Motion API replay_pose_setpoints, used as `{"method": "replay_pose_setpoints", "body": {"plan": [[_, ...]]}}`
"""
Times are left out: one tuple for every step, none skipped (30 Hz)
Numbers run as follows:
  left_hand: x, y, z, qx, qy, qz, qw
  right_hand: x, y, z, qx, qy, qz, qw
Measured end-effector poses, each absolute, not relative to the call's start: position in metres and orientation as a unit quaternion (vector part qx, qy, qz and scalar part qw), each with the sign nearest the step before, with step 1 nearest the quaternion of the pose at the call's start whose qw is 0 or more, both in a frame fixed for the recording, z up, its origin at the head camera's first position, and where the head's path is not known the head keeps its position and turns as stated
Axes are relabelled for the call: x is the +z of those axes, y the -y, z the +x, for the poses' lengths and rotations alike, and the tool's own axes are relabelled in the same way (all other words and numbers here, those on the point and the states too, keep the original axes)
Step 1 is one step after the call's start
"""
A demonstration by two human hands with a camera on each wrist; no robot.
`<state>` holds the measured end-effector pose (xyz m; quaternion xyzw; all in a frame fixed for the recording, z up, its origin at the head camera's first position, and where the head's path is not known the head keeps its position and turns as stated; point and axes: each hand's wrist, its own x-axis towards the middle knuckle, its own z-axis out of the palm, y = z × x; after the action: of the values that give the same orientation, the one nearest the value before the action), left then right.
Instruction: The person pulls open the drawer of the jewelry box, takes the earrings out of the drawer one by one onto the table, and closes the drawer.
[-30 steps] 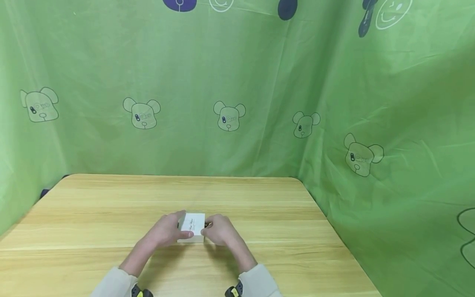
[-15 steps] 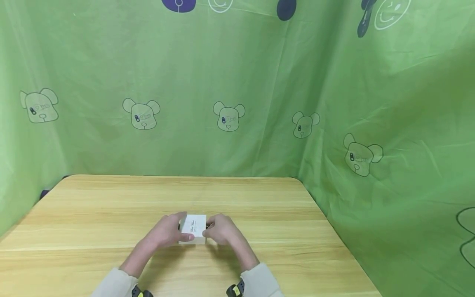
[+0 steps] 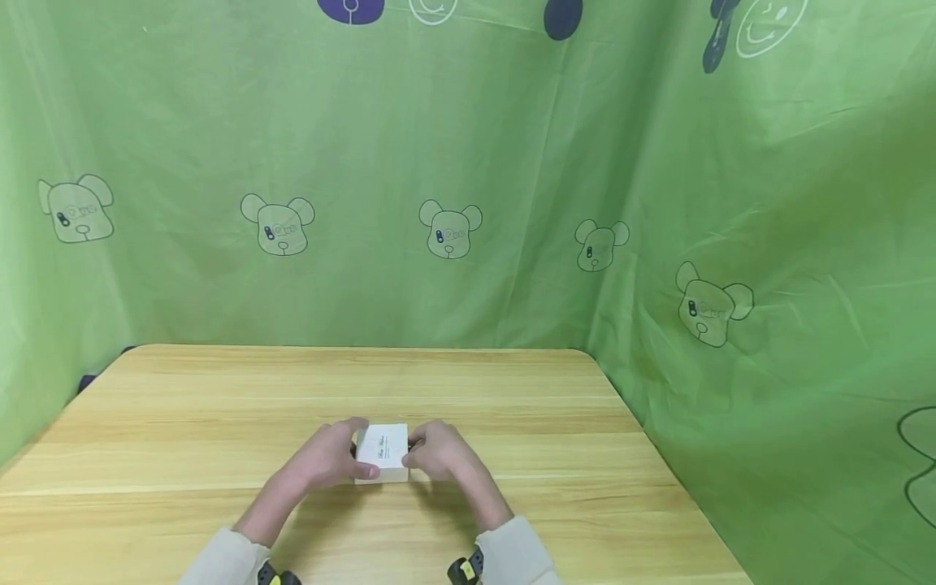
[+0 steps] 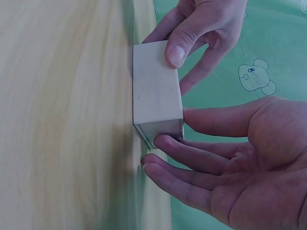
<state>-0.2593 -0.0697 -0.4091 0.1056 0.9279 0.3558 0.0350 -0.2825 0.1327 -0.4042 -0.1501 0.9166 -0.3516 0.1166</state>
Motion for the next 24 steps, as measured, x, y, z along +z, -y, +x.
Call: {"method": "replay_pose_setpoints", "body": {"plan": [[-0.4089,0.0699,-0.2593,0.357,-0.927,0.105,0.037,-0.4037,-0.1324,-0.2821,-0.351,-0.917,-0.150,0.117],[-0.4086,0.0701,-0.2594,0.359,-0.927,0.103,0.038,-0.4034,-0.1321,-0.2817,-0.351,-0.917,-0.149,0.118],[-0.4084,0.0703,-0.2594,0.361,-0.926,0.103,0.040,-0.4030,-0.1317,-0.2814,-0.352,-0.916,-0.149,0.119],[-0.4083,0.0705,-0.2595,0.361,-0.926,0.103,0.041,-0.4026,-0.1314,-0.2812,-0.351,-0.917,-0.149,0.120],[-0.4082,0.0707,-0.2596,0.361,-0.926,0.103,0.042,-0.4022,-0.1311,-0.2808,-0.351,-0.917,-0.148,0.120],[-0.4079,0.0708,-0.2595,0.360,-0.926,0.103,0.042,-0.4017,-0.1310,-0.2805,-0.351,-0.917,-0.149,0.121],[-0.4077,0.0710,-0.2593,0.360,-0.926,0.103,0.042,-0.4016,-0.1309,-0.2805,-0.350,-0.917,-0.149,0.121],[-0.4075,0.0711,-0.2592,0.359,-0.927,0.103,0.042,-0.4015,-0.1308,-0.2804,-0.350,-0.917,-0.149,0.122],[-0.4075,0.0711,-0.2591,0.359,-0.927,0.103,0.042,-0.4012,-0.1307,-0.2802,-0.349,-0.917,-0.148,0.122],[-0.4074,0.0710,-0.2590,0.357,-0.927,0.102,0.042,-0.4013,-0.1308,-0.2803,-0.349,-0.917,-0.148,0.123],[-0.4073,0.0708,-0.2588,0.357,-0.928,0.102,0.042,-0.4012,-0.1309,-0.2801,-0.349,-0.917,-0.148,0.123],[-0.4070,0.0707,-0.2586,0.356,-0.928,0.101,0.042,-0.4012,-0.1310,-0.2801,-0.349,-0.917,-0.147,0.124],[-0.4069,0.0706,-0.2584,0.356,-0.928,0.100,0.043,-0.4012,-0.1309,-0.2800,-0.349,-0.918,-0.145,0.124],[-0.4067,0.0705,-0.2583,0.356,-0.928,0.100,0.043,-0.4012,-0.1308,-0.2799,-0.349,-0.918,-0.144,0.125],[-0.4066,0.0704,-0.2581,0.355,-0.928,0.099,0.043,-0.4012,-0.1307,-0.2798,-0.348,-0.918,-0.144,0.125],[-0.4065,0.0703,-0.2580,0.355,-0.929,0.098,0.044,-0.4012,-0.1306,-0.2797,-0.348,-0.918,-0.143,0.126],[-0.4064,0.0703,-0.2579,0.355,-0.929,0.097,0.044,-0.4010,-0.1305,-0.2796,-0.348,-0.918,-0.143,0.126],[-0.4063,0.0702,-0.2579,0.355,-0.929,0.097,0.044,-0.4010,-0.1304,-0.2795,-0.348,-0.918,-0.143,0.126],[-0.4063,0.0701,-0.2579,0.355,-0.929,0.096,0.044,-0.4009,-0.1304,-0.2794,-0.348,-0.918,-0.143,0.126],[-0.4063,0.0701,-0.2580,0.356,-0.929,0.095,0.044,-0.4010,-0.1304,-0.2795,-0.348,-0.918,-0.144,0.126],[-0.4063,0.0700,-0.2581,0.356,-0.929,0.095,0.044,-0.4009,-0.1304,-0.2794,-0.348,-0.917,-0.145,0.126],[-0.4064,0.0699,-0.2582,0.356,-0.929,0.094,0.044,-0.4005,-0.1304,-0.2792,-0.348,-0.917,-0.146,0.125],[-0.4065,0.0698,-0.2583,0.355,-0.929,0.093,0.044,-0.4005,-0.1304,-0.2793,-0.347,-0.918,-0.147,0.124],[-0.4066,0.0696,-0.2584,0.356,-0.929,0.093,0.043,-0.4003,-0.1304,-0.2792,-0.347,-0.918,-0.148,0.124]]}}
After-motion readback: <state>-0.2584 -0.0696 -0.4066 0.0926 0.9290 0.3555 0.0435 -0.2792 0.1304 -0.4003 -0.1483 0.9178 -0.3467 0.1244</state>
